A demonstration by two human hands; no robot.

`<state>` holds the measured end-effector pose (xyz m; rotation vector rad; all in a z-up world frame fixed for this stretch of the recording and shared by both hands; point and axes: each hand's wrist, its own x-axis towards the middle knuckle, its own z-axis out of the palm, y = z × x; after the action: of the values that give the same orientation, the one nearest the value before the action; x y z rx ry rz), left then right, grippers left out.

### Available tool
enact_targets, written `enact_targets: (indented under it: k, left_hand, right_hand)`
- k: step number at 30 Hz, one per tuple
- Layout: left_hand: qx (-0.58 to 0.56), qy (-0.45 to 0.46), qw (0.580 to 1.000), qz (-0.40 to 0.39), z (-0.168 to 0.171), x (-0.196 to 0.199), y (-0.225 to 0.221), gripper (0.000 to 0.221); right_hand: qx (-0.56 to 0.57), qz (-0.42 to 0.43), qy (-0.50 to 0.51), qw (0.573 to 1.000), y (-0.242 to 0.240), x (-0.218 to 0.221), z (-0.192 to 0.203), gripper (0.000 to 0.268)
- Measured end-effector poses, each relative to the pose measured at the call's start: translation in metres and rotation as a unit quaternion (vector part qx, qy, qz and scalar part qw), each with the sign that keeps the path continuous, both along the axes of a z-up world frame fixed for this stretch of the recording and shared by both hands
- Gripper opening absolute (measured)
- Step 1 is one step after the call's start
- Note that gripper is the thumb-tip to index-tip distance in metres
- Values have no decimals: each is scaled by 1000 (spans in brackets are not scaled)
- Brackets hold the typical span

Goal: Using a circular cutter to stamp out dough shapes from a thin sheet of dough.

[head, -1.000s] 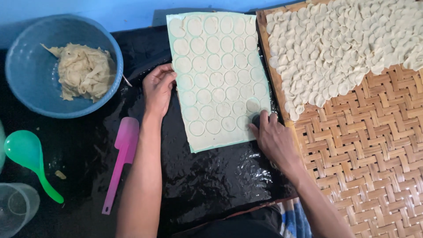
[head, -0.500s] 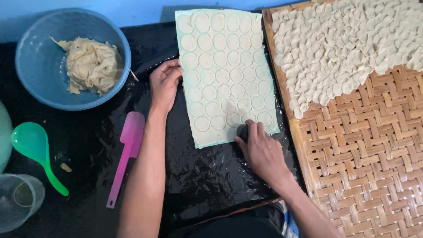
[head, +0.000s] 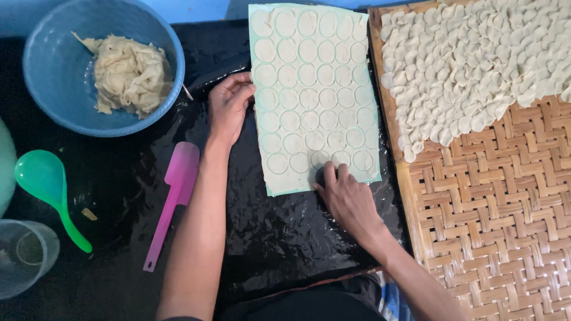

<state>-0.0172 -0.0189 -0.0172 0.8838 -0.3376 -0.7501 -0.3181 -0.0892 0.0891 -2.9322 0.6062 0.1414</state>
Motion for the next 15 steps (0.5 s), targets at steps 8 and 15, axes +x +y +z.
enact_targets:
  k: [8, 15]
  left_hand:
    - [13, -14, 1000, 16, -1, 0, 0, 20]
    - [16, -20, 1000, 3, -10, 3, -4, 20]
  right_hand:
    - [8, -105, 31, 994, 12, 4, 5, 50]
    - [77, -85, -23, 993, 31, 17, 34, 50]
